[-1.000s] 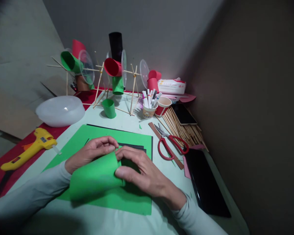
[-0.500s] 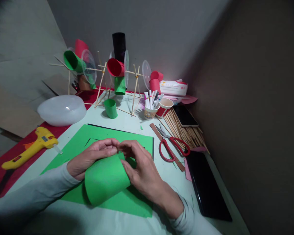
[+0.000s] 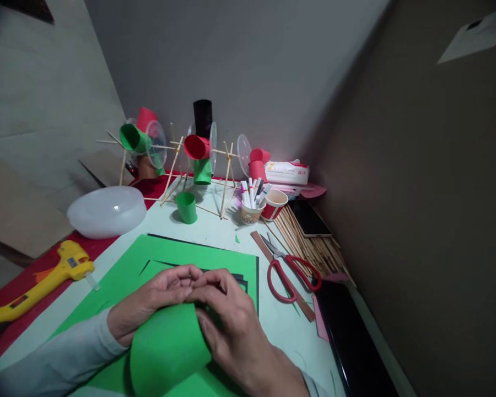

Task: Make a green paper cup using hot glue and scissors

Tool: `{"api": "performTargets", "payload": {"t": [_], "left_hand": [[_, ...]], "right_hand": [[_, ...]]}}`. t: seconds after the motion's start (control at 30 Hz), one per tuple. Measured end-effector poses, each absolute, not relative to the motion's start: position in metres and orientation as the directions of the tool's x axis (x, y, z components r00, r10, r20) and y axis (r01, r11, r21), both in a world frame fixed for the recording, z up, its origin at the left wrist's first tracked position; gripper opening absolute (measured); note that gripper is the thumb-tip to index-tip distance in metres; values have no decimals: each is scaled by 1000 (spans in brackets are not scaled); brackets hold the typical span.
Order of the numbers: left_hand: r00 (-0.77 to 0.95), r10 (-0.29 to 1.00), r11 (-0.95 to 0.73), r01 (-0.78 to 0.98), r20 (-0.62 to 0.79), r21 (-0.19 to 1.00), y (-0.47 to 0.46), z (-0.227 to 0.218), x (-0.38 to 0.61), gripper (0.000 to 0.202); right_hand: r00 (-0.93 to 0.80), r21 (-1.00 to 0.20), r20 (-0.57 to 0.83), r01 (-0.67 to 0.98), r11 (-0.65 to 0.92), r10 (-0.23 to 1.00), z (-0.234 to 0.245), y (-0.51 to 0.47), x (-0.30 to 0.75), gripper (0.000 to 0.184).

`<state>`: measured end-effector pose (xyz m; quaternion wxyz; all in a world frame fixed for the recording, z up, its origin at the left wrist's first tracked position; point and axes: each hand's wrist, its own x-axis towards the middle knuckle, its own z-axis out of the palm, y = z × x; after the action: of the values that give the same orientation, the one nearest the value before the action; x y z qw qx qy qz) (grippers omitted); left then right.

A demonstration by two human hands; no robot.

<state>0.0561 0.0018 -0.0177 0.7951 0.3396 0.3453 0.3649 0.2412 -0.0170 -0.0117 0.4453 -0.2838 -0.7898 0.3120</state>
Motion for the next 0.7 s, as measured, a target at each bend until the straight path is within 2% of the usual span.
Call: {"api": "performTargets", "payload": {"t": [0.23, 0.43, 0.53, 0.6, 0.7], "left_hand": [[466, 840, 437, -278, -278, 855, 3, -16, 56, 34], [188, 964, 221, -170, -189, 960, 10, -7, 46, 31], [85, 978, 201, -176, -189, 963, 11, -2, 42, 34], [88, 973, 226, -186, -213, 956, 10, 0, 42, 36], [186, 957, 262, -217, -224, 940, 6, 0, 43, 36]], "right_hand": [[-381, -690, 607, 182, 700, 697, -10, -17, 240, 28], [-262, -588, 711, 287, 756, 652, -5, -14, 248, 24], [-188, -538, 754, 373, 756, 630, -4, -11, 254, 25], [-144, -518, 779, 400, 756, 610, -4, -9, 257, 27], [-140, -476, 808, 416, 775, 572, -5, -8, 259, 31]]}}
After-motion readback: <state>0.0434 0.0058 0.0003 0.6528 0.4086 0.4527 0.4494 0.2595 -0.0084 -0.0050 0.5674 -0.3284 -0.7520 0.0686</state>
